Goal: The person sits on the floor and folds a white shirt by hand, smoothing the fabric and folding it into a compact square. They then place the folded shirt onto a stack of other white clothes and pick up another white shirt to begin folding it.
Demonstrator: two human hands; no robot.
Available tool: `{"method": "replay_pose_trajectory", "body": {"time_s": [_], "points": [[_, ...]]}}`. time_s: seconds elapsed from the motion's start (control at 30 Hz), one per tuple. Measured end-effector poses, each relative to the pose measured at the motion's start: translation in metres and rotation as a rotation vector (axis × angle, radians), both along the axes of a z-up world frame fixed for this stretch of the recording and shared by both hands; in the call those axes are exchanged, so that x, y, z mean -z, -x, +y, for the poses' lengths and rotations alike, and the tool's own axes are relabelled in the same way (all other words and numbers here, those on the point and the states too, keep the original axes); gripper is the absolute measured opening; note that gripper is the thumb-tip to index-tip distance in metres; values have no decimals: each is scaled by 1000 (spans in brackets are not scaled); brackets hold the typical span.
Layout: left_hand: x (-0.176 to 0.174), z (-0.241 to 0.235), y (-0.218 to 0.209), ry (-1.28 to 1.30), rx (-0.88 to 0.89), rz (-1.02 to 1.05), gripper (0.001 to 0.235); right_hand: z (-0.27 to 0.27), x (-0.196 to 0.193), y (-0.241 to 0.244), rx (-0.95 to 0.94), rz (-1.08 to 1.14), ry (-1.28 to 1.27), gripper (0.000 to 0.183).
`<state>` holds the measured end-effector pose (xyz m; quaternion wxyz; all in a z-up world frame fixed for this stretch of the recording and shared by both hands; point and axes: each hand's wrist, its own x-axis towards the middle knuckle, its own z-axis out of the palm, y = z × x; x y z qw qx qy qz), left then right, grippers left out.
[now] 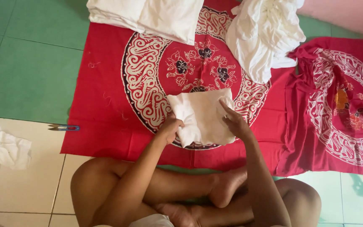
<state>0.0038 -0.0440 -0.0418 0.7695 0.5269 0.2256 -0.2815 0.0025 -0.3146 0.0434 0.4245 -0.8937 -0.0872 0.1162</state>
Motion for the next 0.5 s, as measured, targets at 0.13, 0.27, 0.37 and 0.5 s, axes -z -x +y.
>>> {"method": "replay_pose_trajectory", "body": {"time_s": [0.13,0.27,0.37,0.5], "points": [[10,0,-2,4,-11,38,91,1,-6,5,-56,93,-205,42],[-49,5,9,237,109,-66,92,23,-20,-9,-21,264,246,38],[-110,11,20,547,222,-105,89,32,-27,-13,-11,343,216,38],[-79,13,17,839,353,-116,87,73,-53,-9,-63,352,483,57]]}}
